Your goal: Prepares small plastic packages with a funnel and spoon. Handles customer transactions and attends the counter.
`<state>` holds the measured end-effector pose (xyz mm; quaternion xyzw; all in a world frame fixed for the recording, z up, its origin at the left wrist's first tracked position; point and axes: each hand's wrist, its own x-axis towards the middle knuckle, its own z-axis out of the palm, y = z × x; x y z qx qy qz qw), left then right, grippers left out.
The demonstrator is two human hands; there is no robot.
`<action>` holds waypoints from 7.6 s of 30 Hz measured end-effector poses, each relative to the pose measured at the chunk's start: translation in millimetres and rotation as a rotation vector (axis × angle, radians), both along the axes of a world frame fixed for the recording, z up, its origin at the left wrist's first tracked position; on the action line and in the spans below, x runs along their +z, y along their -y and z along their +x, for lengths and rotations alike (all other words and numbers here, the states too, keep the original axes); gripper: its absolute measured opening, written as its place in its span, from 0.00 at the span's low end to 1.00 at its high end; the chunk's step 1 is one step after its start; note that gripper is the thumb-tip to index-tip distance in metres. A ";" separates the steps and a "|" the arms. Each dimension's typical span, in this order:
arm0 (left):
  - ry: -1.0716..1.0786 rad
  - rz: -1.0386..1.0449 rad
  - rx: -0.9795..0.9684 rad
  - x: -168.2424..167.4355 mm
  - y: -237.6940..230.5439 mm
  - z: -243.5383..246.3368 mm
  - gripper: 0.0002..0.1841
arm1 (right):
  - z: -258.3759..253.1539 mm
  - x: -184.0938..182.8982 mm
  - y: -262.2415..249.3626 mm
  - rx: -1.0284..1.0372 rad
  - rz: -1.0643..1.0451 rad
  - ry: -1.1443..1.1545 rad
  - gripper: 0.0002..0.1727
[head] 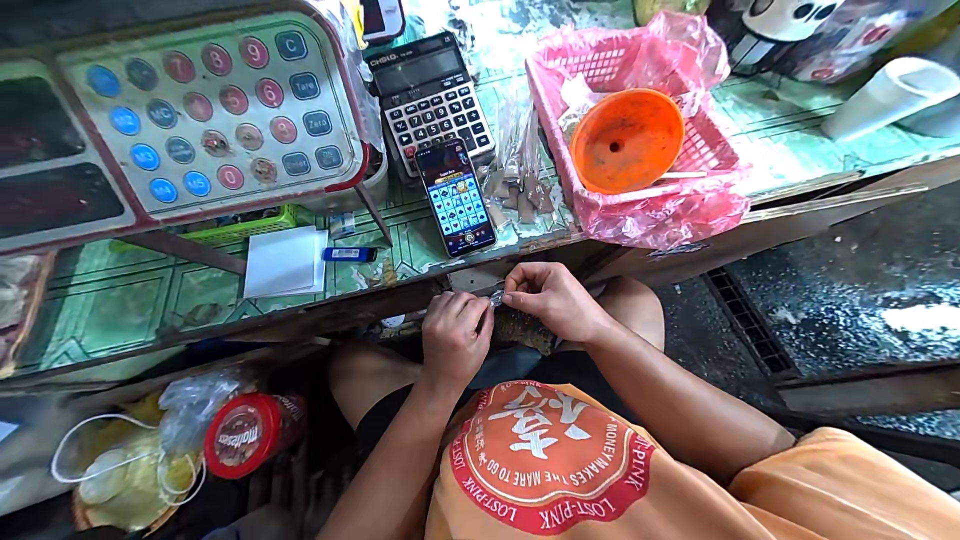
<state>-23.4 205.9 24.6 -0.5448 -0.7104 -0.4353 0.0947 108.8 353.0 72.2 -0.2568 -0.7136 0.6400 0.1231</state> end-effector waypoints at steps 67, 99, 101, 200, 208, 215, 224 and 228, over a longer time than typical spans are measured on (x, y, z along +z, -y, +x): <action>0.578 0.136 -0.212 12.0 6.1 4.5 0.03 | 20.3 21.3 -4.9 0.078 0.188 -0.268 0.11; 0.365 0.002 -0.174 8.8 5.9 6.0 0.03 | 17.3 15.4 -7.2 0.185 0.051 -0.045 0.07; 0.353 0.005 -0.165 9.6 5.5 5.6 0.03 | 16.9 15.5 -5.9 0.149 0.117 0.004 0.07; 0.310 0.224 -0.089 25.9 22.1 -17.0 0.03 | 54.4 48.0 -18.0 -0.157 0.105 -0.234 0.10; 0.273 0.212 -0.105 26.8 19.8 -15.3 0.03 | 54.2 46.6 -17.2 -0.170 0.086 -0.235 0.11; 0.298 0.206 -0.093 27.6 19.7 -14.8 0.04 | 57.2 44.9 -19.0 -0.169 0.074 -0.238 0.10; 0.264 0.194 -0.090 29.7 19.2 -13.4 0.04 | 59.6 45.7 -23.6 -0.163 0.114 -0.219 0.10; 0.253 0.177 -0.093 30.3 17.9 -13.7 0.04 | 59.9 46.5 -23.8 -0.199 0.066 -0.245 0.10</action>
